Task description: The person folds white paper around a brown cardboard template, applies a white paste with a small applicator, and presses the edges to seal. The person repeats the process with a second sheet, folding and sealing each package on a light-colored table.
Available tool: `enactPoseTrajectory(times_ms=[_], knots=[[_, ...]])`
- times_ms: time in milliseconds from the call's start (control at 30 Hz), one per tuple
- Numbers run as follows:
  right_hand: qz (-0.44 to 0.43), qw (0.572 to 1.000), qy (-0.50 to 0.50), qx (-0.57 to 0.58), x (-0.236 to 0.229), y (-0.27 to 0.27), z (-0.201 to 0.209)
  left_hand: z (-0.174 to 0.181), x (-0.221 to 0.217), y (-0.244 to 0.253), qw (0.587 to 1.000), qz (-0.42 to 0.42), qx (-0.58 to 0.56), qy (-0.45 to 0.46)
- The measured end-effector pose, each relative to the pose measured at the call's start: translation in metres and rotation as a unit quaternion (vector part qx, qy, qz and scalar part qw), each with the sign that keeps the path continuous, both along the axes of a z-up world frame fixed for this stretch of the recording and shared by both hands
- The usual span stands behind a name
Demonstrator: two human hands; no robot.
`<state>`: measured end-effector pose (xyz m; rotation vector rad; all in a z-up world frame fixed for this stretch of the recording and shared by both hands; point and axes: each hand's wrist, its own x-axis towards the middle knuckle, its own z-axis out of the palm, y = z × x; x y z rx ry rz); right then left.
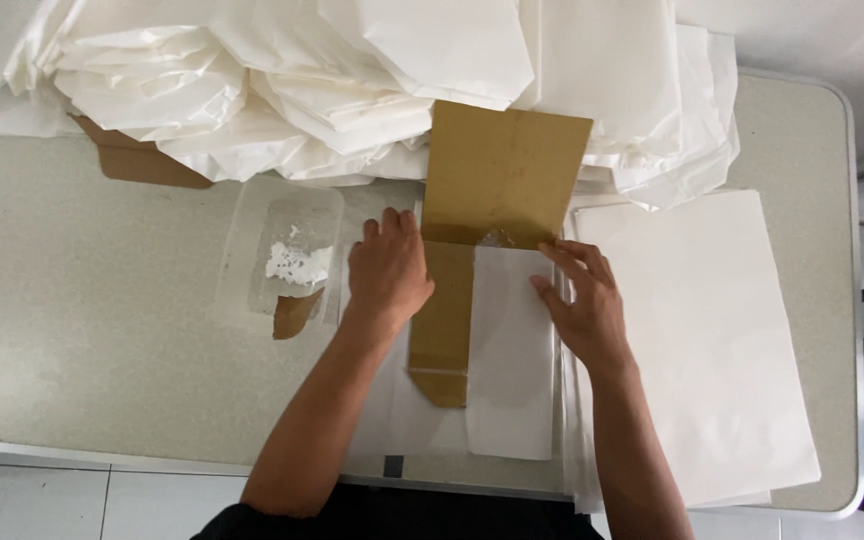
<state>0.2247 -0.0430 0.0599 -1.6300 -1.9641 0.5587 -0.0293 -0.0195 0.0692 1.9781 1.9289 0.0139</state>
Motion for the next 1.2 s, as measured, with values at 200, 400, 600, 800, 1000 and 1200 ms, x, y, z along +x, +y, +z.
enactPoseTrajectory(times_ms=[200,400,600,800,1000,1200], knots=[[0.017,0.995,-0.096,-0.021,0.002,-0.005,-0.013,-0.024,-0.005,0.013,0.994,-0.018,-0.066,0.090],[0.000,0.992,-0.121,-0.041,0.003,-0.009,-0.025,-0.002,-0.009,0.014,0.986,-0.047,-0.081,0.136],[0.002,0.992,-0.124,-0.032,0.004,-0.010,-0.032,0.041,-0.019,0.008,0.993,-0.012,-0.113,-0.019],[0.004,0.992,-0.124,-0.023,0.003,-0.013,-0.035,0.049,-0.012,0.003,0.953,-0.025,-0.137,-0.269],[0.006,0.993,-0.118,-0.010,0.005,-0.012,-0.043,0.026,-0.002,0.005,0.934,-0.046,-0.142,-0.324],[0.000,0.990,-0.137,-0.013,0.003,-0.013,-0.043,-0.013,0.013,-0.002,0.948,-0.030,0.018,-0.315]])
